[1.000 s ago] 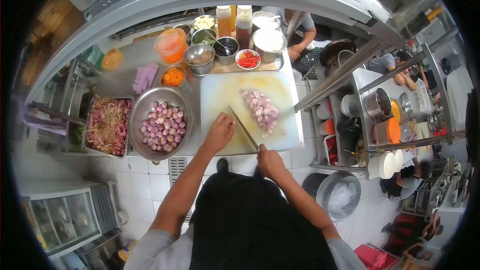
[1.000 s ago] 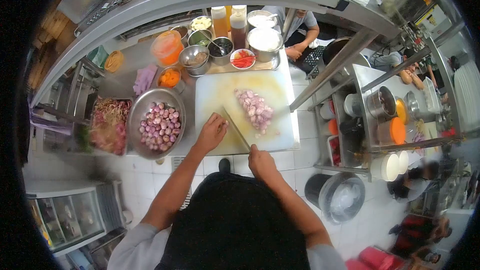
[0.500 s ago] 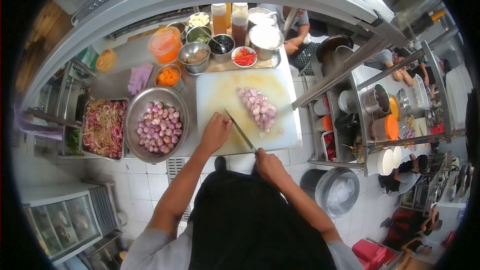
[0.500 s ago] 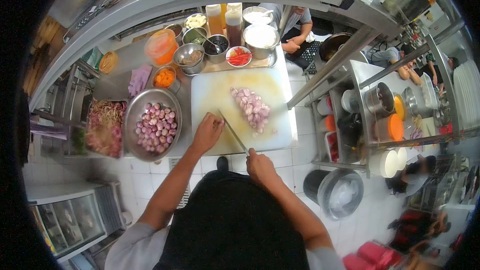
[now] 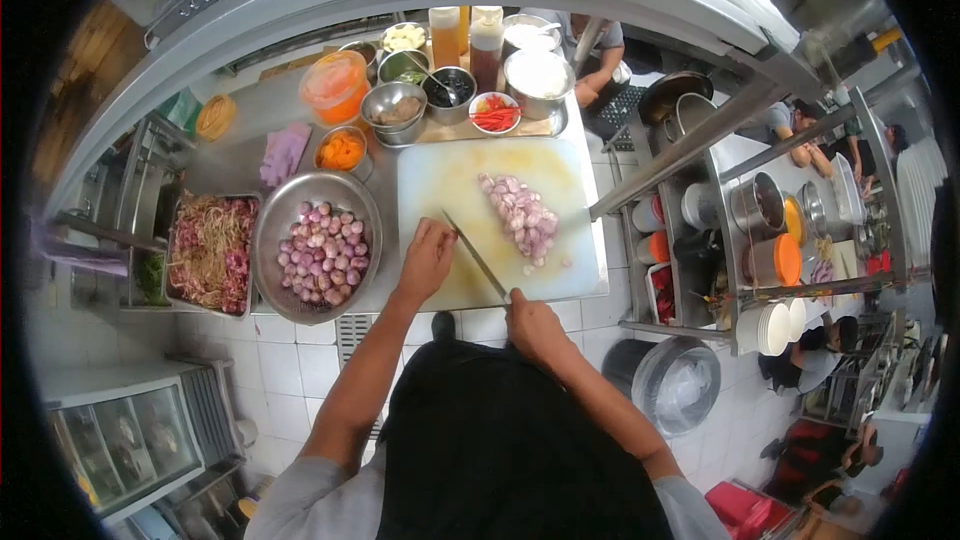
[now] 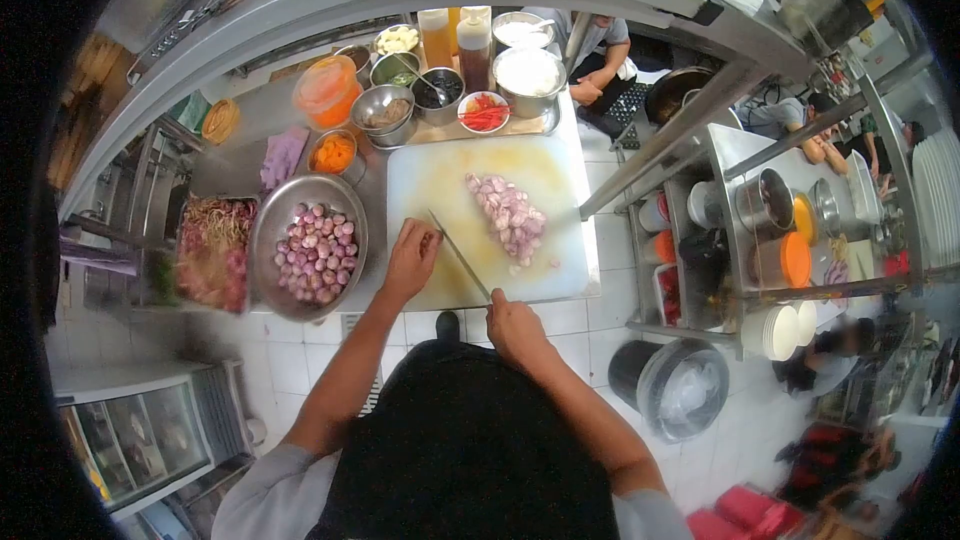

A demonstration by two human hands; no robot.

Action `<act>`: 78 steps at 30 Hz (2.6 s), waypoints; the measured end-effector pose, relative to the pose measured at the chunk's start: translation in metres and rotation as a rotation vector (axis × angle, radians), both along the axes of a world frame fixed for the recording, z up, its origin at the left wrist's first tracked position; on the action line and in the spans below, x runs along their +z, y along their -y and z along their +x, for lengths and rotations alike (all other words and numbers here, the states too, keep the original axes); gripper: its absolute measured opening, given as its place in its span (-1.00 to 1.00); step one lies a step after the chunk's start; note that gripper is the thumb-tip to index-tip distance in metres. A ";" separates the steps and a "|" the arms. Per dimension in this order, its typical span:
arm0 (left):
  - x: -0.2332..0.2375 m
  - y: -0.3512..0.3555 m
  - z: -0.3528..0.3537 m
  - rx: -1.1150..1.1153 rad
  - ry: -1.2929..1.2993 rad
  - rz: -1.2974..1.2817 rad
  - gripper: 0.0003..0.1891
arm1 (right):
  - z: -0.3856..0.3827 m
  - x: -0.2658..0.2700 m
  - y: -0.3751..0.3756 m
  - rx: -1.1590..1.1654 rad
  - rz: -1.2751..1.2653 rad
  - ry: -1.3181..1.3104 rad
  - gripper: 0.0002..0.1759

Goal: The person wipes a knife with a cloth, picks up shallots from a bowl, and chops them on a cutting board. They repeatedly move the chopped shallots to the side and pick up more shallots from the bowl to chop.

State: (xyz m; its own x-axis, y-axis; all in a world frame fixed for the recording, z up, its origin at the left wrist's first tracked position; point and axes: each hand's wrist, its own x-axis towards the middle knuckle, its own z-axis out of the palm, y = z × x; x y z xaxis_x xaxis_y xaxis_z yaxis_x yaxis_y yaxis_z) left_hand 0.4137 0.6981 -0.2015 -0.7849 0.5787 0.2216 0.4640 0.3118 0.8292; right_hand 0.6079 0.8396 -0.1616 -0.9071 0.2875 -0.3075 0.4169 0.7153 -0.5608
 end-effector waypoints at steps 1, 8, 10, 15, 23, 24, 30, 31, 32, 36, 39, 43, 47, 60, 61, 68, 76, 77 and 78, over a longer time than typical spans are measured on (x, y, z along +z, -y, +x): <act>0.000 0.000 -0.001 0.002 0.001 0.002 -0.92 | 0.001 0.002 -0.001 0.002 0.002 0.001 -0.74; 0.001 0.000 -0.005 -0.061 -0.054 0.008 -0.92 | 0.015 0.024 -0.005 0.020 0.014 0.069 -0.73; 0.001 -0.001 -0.006 -0.064 -0.053 0.005 -0.92 | 0.020 0.023 -0.005 0.045 0.044 0.079 -0.73; -0.002 0.000 -0.008 -0.055 -0.044 -0.016 -0.89 | 0.015 0.000 0.005 0.025 0.020 0.043 -0.77; -0.008 -0.001 -0.005 -0.028 -0.026 0.023 -0.89 | 0.006 0.023 -0.002 0.018 -0.013 0.088 -0.78; -0.008 0.001 -0.003 -0.037 0.025 0.031 -0.89 | 0.009 0.025 -0.005 0.009 -0.011 0.110 -0.78; -0.010 0.000 0.000 0.001 -0.013 -0.045 -0.82 | 0.019 0.010 -0.023 0.029 -0.094 -0.028 -0.79; -0.008 0.001 0.001 -0.002 -0.014 -0.043 -0.82 | 0.018 0.008 -0.024 0.027 -0.093 -0.029 -0.79; -0.006 0.002 0.001 0.018 -0.094 -0.067 -0.83 | 0.017 0.006 -0.023 0.031 -0.114 -0.040 -0.80; 0.003 0.002 0.005 0.029 -0.290 -0.072 -0.83 | 0.012 0.002 -0.021 0.035 -0.101 -0.057 -0.80; -0.009 0.000 -0.001 0.003 -0.252 -0.058 -0.83 | 0.009 0.005 -0.026 0.015 -0.084 -0.016 -0.78; -0.018 0.009 -0.013 0.012 0.006 -0.037 -0.82 | 0.006 0.009 -0.033 -0.039 -0.068 0.010 -0.77; -0.018 0.020 -0.029 -0.088 0.016 -0.090 -0.87 | -0.001 -0.005 -0.035 0.047 -0.115 -0.038 -0.75; -0.009 -0.003 -0.013 -0.089 -0.010 0.080 -0.93 | 0.012 -0.008 -0.020 0.016 0.038 0.018 -0.77; -0.008 -0.004 -0.014 -0.087 -0.013 0.082 -0.93 | 0.013 -0.010 -0.018 0.032 0.028 0.011 -0.77; -0.009 -0.006 -0.016 -0.142 0.006 0.077 -0.94 | 0.019 0.006 -0.014 0.019 0.072 0.009 -0.77; -0.011 -0.008 -0.012 -0.133 -0.028 0.072 -0.93 | 0.026 0.023 -0.007 0.033 0.068 0.114 -0.73; -0.012 -0.008 -0.011 -0.122 -0.007 0.087 -0.93 | 0.024 0.015 -0.006 0.031 0.068 0.117 -0.73; -0.012 -0.009 -0.010 -0.112 0.014 0.105 -0.92 | 0.016 0.008 -0.005 0.031 0.055 0.082 -0.73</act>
State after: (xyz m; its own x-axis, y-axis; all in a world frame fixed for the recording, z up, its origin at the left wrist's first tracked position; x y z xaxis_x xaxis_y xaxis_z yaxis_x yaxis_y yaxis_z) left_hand 0.4034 0.7071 -0.2137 -0.7201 0.6372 0.2748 0.4793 0.1703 0.8610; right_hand 0.6240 0.8443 -0.1540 -0.8883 0.2782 -0.3654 0.4368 0.7574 -0.4853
